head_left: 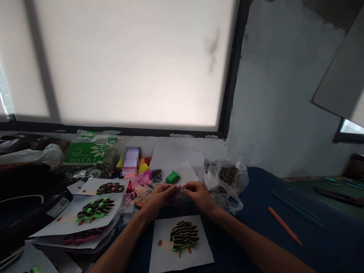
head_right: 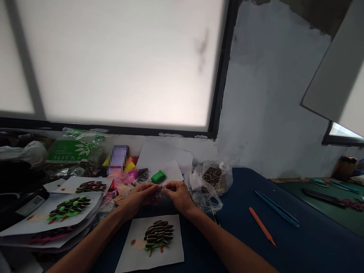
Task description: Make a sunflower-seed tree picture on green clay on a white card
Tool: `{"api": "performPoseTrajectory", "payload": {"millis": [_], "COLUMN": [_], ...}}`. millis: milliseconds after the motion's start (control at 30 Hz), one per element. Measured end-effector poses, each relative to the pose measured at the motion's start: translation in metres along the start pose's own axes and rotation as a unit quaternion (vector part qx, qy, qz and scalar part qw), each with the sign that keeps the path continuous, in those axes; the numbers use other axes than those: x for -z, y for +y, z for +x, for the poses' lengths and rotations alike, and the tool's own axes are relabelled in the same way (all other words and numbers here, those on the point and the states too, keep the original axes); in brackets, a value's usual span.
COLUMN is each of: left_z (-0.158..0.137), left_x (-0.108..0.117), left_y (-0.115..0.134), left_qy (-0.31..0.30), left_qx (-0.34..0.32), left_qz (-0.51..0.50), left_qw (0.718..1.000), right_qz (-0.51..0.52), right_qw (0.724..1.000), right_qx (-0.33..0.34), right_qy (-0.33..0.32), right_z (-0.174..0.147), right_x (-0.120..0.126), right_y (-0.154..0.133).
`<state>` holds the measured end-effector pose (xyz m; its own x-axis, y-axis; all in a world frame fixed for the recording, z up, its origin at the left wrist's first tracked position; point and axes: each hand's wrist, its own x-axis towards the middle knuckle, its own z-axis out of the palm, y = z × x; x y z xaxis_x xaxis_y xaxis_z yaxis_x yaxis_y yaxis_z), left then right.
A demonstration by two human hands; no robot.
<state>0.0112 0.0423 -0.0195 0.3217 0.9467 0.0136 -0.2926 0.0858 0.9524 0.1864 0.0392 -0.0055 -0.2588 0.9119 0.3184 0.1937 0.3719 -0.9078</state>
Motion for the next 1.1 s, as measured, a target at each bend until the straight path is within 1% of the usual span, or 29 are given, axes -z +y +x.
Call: {"api": "performPoseTrajectory", "payload": {"millis": [233,467,600,800,933,1100], "left_z": [0.001,-0.001,0.000,0.001,0.001,0.002], "left_x": [-0.001,-0.001,0.000,-0.004,-0.007,-0.007], "left_y": [-0.003,0.000,0.000,-0.002,-0.001,-0.003], "left_qy": [-0.008,-0.025,-0.021,-0.030,-0.030,-0.017], "left_qx": [-0.001,0.007,0.012,0.012,0.012,0.017], "left_qz": [0.009,0.022,0.025,0.036,0.043,0.045], "left_qw": [1.000,0.999,0.999,0.999,0.999,0.999], "right_qz": [-0.104,-0.197,-0.222,-0.245,-0.272,-0.297], "right_qw": [0.993,0.977,0.971,0.965,0.957,0.949], "right_qx": [0.018,0.056,0.073,0.087,0.093,0.097], "right_qy": [0.046,0.055,0.052,0.029,0.038,0.047], "right_z": [-0.003,-0.007,-0.007,-0.007,-0.007,-0.007], "right_x": [0.000,0.000,0.000,-0.001,-0.001,0.000], "right_y": [0.001,-0.010,-0.009,-0.005,-0.006,-0.007]}}
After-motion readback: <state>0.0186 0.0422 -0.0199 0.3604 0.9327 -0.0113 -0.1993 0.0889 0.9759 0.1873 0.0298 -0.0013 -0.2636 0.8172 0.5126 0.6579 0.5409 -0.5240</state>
